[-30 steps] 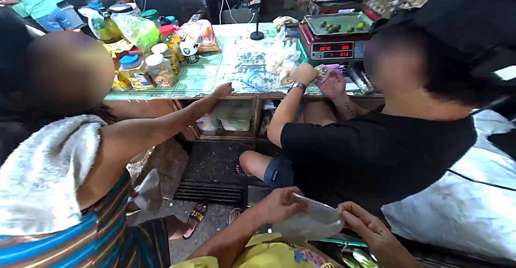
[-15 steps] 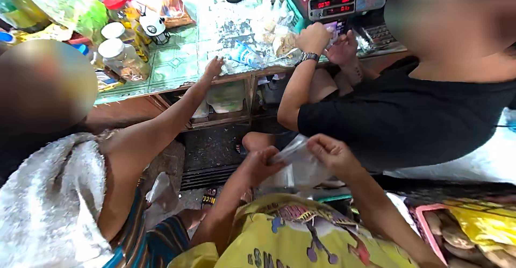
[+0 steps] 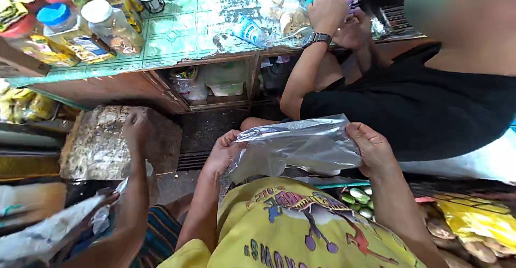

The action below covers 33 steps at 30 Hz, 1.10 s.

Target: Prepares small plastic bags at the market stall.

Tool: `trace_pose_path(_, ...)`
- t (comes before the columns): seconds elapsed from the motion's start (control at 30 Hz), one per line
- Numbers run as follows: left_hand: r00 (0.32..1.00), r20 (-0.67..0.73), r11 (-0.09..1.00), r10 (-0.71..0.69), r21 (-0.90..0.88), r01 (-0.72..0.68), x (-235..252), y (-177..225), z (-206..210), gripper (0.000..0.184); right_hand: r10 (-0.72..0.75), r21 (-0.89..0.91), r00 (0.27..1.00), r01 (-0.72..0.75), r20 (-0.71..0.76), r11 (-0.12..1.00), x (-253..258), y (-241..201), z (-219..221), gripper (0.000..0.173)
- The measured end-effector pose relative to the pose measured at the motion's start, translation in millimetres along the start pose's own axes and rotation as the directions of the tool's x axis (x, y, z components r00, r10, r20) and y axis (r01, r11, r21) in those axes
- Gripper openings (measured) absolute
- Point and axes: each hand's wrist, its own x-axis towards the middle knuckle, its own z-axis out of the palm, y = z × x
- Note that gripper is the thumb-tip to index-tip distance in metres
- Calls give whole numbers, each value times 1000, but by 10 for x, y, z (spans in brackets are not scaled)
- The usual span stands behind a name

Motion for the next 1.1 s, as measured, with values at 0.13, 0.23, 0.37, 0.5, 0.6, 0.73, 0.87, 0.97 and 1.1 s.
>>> trace_pose_path(0.13,971,-234,996,-51,54,65,-67,-90,154,11,-36,-68,994,43,107,997,-79,170,-99,16)
trace_pose_path(0.23,965,-251,993,-76,69,96,-129,-27,290,15,-20,-450,966,139,259,882,-149,241,-254,27)
trace_pose_path(0.37,970,241,910,-22,406,-80,-113,16,317,15,-169,-560,898,390,405,731,-260,10,-270,71)
trace_pose_path(0.5,860,507,817,48,476,-326,-69,284,473,23,-272,-384,743,579,612,719,-267,-205,389,81)
trace_pose_path(0.6,870,464,846,166,386,-367,-26,454,305,21,-141,-347,721,483,678,804,-175,-70,925,48)
trace_pose_path(0.73,909,404,925,107,295,-240,87,545,-441,21,-256,-148,761,418,597,896,-34,-1,1422,31)
trace_pose_path(0.87,941,330,964,73,218,-151,226,614,-1186,14,-234,-146,831,349,504,926,171,-102,2038,23)
trace_pose_path(0.97,967,212,967,138,182,-178,333,678,-1600,14,-160,-193,838,299,522,935,290,-193,2544,24)
trace_pose_path(1.1,985,104,970,140,184,-157,498,741,-1987,22,-81,-224,859,221,505,949,458,-352,3028,20)
